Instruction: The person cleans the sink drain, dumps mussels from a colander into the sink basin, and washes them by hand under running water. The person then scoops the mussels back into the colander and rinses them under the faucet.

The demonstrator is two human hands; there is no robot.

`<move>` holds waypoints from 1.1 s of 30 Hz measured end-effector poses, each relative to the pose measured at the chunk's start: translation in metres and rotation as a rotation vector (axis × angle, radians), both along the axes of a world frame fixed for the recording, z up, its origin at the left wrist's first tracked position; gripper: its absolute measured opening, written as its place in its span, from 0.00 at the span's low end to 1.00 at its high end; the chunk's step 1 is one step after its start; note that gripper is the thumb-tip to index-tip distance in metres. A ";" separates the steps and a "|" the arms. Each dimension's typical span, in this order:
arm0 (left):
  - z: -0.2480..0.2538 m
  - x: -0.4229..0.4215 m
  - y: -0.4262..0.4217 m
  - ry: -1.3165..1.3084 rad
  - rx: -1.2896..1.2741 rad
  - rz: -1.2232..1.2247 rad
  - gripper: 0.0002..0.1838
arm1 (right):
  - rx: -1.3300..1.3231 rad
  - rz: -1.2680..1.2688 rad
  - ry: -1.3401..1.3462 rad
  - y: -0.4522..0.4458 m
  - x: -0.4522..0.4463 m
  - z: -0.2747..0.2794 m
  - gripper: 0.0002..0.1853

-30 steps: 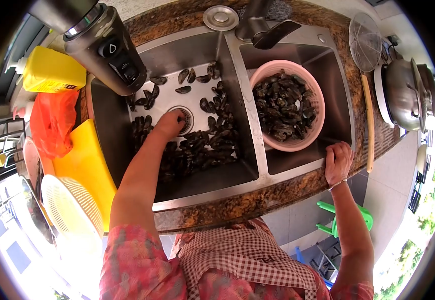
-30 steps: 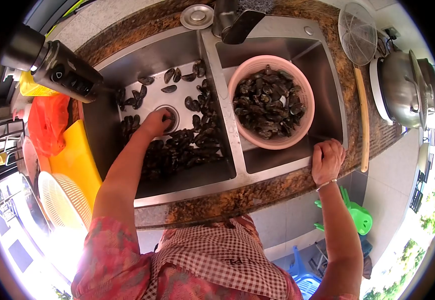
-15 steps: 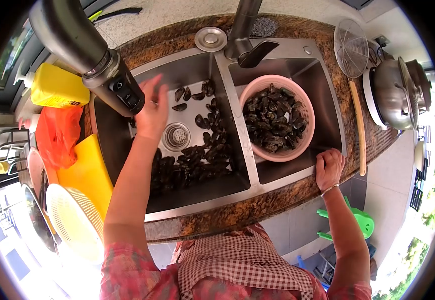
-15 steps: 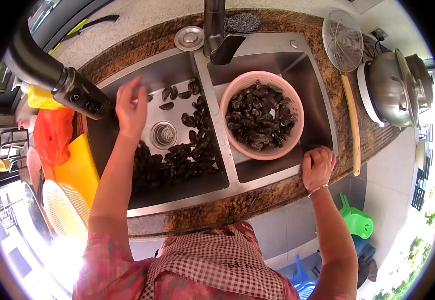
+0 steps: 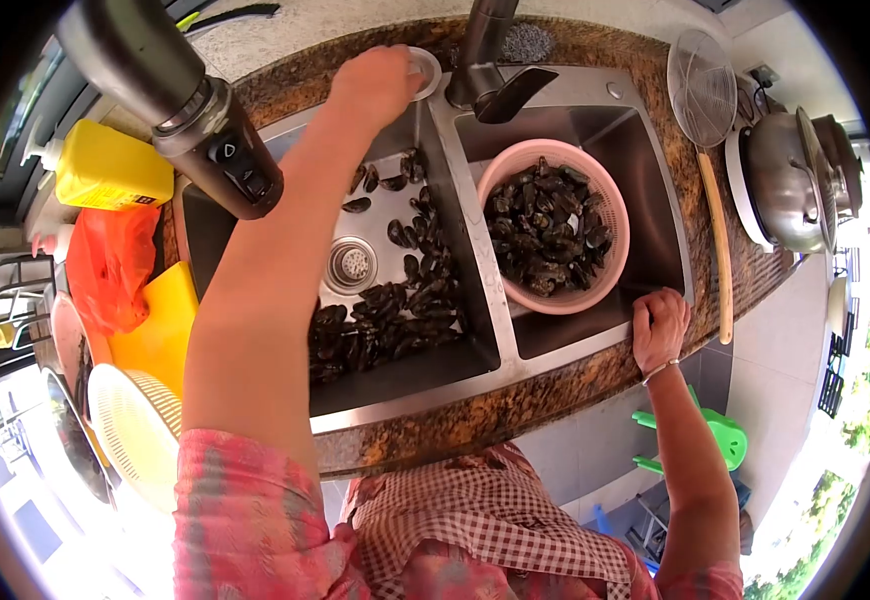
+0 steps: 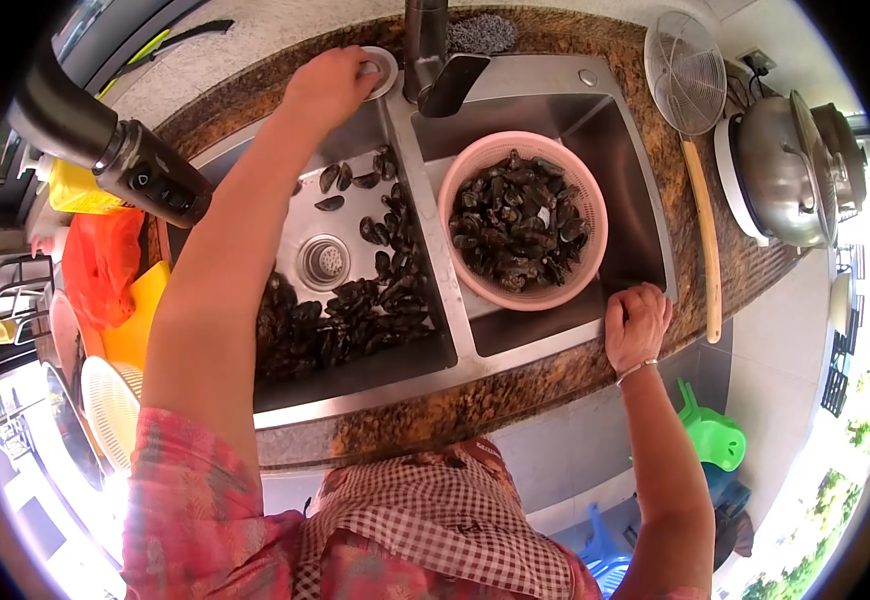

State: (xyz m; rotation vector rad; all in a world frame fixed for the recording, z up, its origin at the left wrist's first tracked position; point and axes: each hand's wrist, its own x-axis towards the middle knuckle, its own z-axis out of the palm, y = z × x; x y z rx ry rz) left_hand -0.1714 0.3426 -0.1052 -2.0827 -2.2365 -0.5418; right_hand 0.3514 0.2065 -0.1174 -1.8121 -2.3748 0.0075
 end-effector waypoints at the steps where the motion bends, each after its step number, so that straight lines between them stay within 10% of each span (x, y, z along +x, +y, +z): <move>1: 0.004 -0.001 -0.018 -0.075 0.033 -0.008 0.21 | -0.012 -0.008 0.010 0.000 -0.001 0.001 0.10; 4: 0.010 0.003 -0.102 -0.249 -0.040 0.020 0.20 | -0.026 -0.026 0.006 0.001 -0.001 0.001 0.10; 8: -0.102 -0.021 -0.218 -0.296 -0.577 0.195 0.20 | -0.038 -0.041 -0.002 0.000 -0.005 0.004 0.10; 24: -0.202 -0.004 -0.238 -0.249 -0.585 0.188 0.18 | -0.042 -0.016 0.015 0.004 -0.001 0.001 0.10; 29: -0.198 -0.012 -0.238 -0.282 -0.616 0.170 0.24 | -0.056 -0.034 0.028 0.002 -0.001 0.006 0.10; 33: -0.101 0.032 -0.200 -0.329 -0.246 0.220 0.26 | -0.034 -0.080 0.012 0.000 -0.006 0.007 0.10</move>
